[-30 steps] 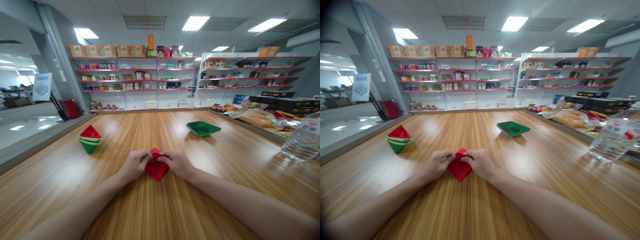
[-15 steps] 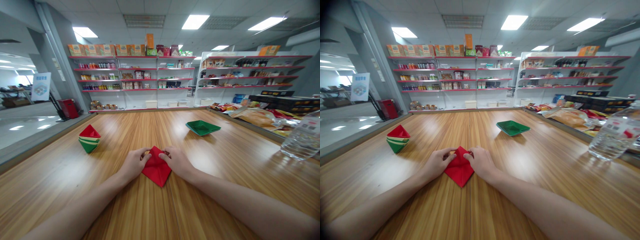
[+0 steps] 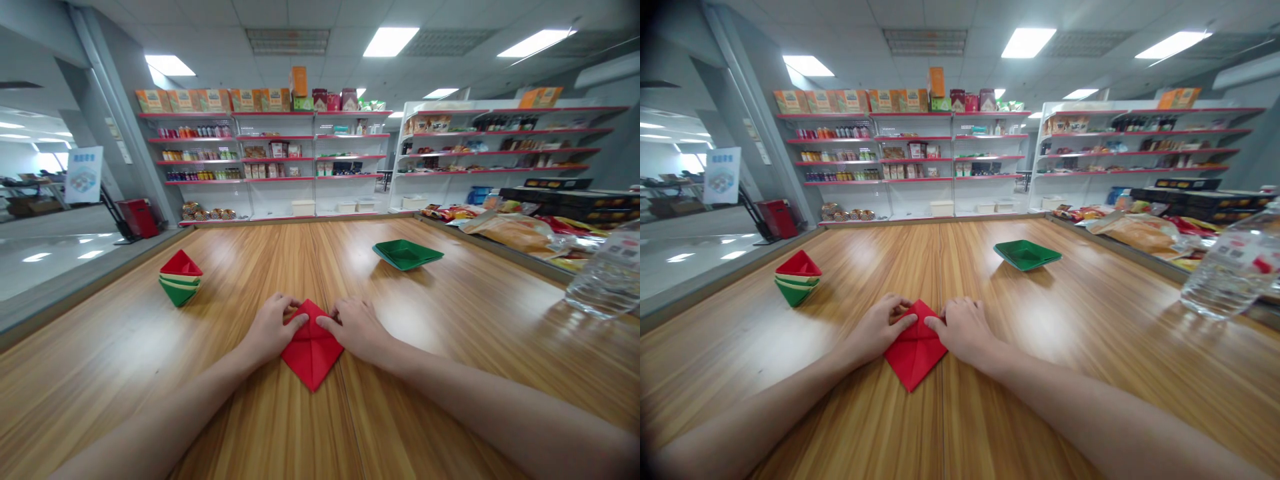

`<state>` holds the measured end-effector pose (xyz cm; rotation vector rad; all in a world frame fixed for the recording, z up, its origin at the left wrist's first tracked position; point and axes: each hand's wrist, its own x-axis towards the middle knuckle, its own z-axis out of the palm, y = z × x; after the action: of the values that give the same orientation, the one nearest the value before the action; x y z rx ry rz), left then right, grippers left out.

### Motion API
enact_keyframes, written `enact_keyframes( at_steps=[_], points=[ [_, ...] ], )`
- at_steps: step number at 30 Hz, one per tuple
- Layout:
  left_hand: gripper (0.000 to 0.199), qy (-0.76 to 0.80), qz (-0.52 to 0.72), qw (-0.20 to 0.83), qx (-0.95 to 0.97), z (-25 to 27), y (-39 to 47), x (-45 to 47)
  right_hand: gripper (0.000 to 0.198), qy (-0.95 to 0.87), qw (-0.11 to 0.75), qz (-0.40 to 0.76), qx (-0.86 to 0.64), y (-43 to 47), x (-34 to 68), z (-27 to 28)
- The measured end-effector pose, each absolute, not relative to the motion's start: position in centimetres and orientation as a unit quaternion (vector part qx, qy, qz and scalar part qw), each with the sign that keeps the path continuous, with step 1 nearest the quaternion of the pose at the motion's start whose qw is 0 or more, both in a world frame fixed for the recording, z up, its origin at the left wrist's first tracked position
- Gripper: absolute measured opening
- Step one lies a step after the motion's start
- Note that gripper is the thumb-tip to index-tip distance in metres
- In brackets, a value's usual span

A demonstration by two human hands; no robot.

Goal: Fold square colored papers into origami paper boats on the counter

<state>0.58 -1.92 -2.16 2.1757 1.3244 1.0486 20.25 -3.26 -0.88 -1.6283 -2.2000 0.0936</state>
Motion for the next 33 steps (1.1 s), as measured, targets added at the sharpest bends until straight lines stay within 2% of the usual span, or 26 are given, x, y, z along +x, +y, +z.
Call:
enact_keyframes(
  at_steps=[6,10,13,15,18,24,25,27,29,33],
  points=[
    [0.016,0.414,0.428,0.358,0.719,-2.0,-1.6,0.3,0.029,-0.793,0.265,0.08,-0.542,-3.3,20.2,-1.3],
    [0.02,0.358,0.504,0.441,0.651,-1.2,-2.3,0.7,0.029,-0.769,0.334,0.187,-0.512,-3.5,20.2,-1.0],
    [0.017,0.331,0.562,0.399,0.645,-0.5,-3.0,1.1,0.03,-0.726,0.398,0.301,-0.473,-3.2,20.4,-0.9],
    [0.013,0.323,0.572,0.363,0.661,-0.1,-3.3,1.3,0.035,-0.704,0.43,0.335,-0.455,-3.0,20.6,-0.8],
    [0.01,0.312,0.571,0.33,0.684,0.1,-3.4,1.2,0.04,-0.704,0.461,0.331,-0.428,-3.1,20.7,-0.3],
    [0.009,0.331,0.565,0.298,0.695,-0.1,-3.6,1.1,0.027,-0.715,0.478,0.337,-0.383,-4.1,20.3,0.7],
    [0.01,0.352,0.57,0.285,0.685,-0.1,-3.6,1.2,0.027,-0.705,0.485,0.351,-0.381,-4.2,20.2,0.8],
    [0.031,0.402,0.579,0.264,0.659,-0.1,-3.6,1.3,0.026,-0.675,0.489,0.401,-0.38,-4.3,20.0,0.8],
    [0.043,0.422,0.554,0.319,0.643,0.0,-3.5,1.3,0.026,-0.639,0.483,0.464,-0.378,-4.3,19.9,0.7],
    [0.033,0.357,0.456,0.537,0.613,0.0,-3.5,1.1,0.027,-0.588,0.464,0.557,-0.359,-4.2,19.7,0.2]
  ],
)
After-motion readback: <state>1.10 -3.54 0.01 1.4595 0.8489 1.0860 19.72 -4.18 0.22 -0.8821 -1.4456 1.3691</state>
